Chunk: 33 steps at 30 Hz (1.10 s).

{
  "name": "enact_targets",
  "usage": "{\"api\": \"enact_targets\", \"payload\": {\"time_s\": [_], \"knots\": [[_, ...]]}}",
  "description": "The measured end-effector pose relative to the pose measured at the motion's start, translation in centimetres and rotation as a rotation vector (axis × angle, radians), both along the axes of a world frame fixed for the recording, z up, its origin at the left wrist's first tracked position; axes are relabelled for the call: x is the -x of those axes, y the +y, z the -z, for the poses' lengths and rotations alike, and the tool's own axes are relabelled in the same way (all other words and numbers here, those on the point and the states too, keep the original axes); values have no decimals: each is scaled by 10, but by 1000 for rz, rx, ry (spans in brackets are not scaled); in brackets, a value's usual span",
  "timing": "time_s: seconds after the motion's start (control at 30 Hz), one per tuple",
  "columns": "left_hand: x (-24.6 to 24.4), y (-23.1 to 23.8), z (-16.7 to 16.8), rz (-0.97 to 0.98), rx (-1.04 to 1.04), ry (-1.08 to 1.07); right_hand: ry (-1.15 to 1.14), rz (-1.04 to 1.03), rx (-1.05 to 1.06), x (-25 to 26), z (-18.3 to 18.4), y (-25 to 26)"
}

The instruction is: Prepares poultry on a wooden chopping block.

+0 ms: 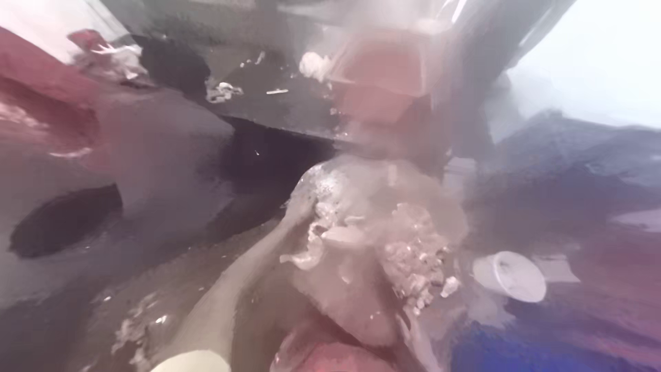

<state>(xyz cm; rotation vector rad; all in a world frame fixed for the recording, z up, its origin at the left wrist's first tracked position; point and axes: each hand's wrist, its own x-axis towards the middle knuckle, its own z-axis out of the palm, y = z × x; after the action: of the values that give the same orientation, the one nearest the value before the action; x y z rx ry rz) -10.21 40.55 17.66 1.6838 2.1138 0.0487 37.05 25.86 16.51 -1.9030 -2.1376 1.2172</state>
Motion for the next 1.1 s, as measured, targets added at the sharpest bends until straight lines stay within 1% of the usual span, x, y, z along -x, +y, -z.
{"api": "enact_targets", "payload": {"time_s": [0.07, 0.1, 0.17, 0.23, 0.3, 0.37, 0.4, 0.47, 0.57, 0.6, 0.63, 0.67, 0.7, 0.83, 0.9, 0.97, 1.03, 1.1], "knots": [[-6, -11, -14, -31, 121, 0, 0, 47, 24, 5, -4, -6], [-4, -23, -19, -21, 223, 6, 7, 67, 40, 7, -3, -10], [7, -55, -27, 61, 414, -41, 37, 88, 26, 8, 2, -12], [23, -89, -26, 81, 539, -252, 59, 76, 33, 5, 6, -10], [23, -129, -25, 19, 714, -482, 56, 44, 53, 1, 10, -5], [-3, -175, -23, -171, 820, -752, 46, 11, 97, 0, 3, 0], [-22, -198, -18, -278, 831, -883, 42, -1, 128, -2, 0, 1], [-63, -231, -9, -455, 740, -1107, 79, -20, 156, -5, 0, 9], [-125, -254, 2, -775, 551, -1447, 138, -65, 148, -11, -1, 15], [-142, -258, 6, -886, 460, -1498, 146, -80, 137, -13, -1, 17], [-156, -258, 6, -967, 365, -1500, 147, -95, 133, -14, -3, 19], [-164, -256, -2, -997, 285, -1458, 145, -110, 131, -15, -3, 22], [-168, -252, -16, -994, 204, -1414, 140, -119, 131, -16, -3, 23], [-155, -227, -80, -799, -34, -1258, 152, -88, 148, -15, -5, 25], [-145, -212, -103, -690, -114, -1202, 184, -82, 141, -16, -4, 24], [-143, -199, -112, -557, -160, -1146, 218, -95, 141, -20, 0, 19], [-147, -191, -114, -513, -208, -1109, 240, -104, 145, -25, 1, 13], [-147, -194, -97, -518, -263, -1140, 221, -99, 134, -24, -4, 6]]}}
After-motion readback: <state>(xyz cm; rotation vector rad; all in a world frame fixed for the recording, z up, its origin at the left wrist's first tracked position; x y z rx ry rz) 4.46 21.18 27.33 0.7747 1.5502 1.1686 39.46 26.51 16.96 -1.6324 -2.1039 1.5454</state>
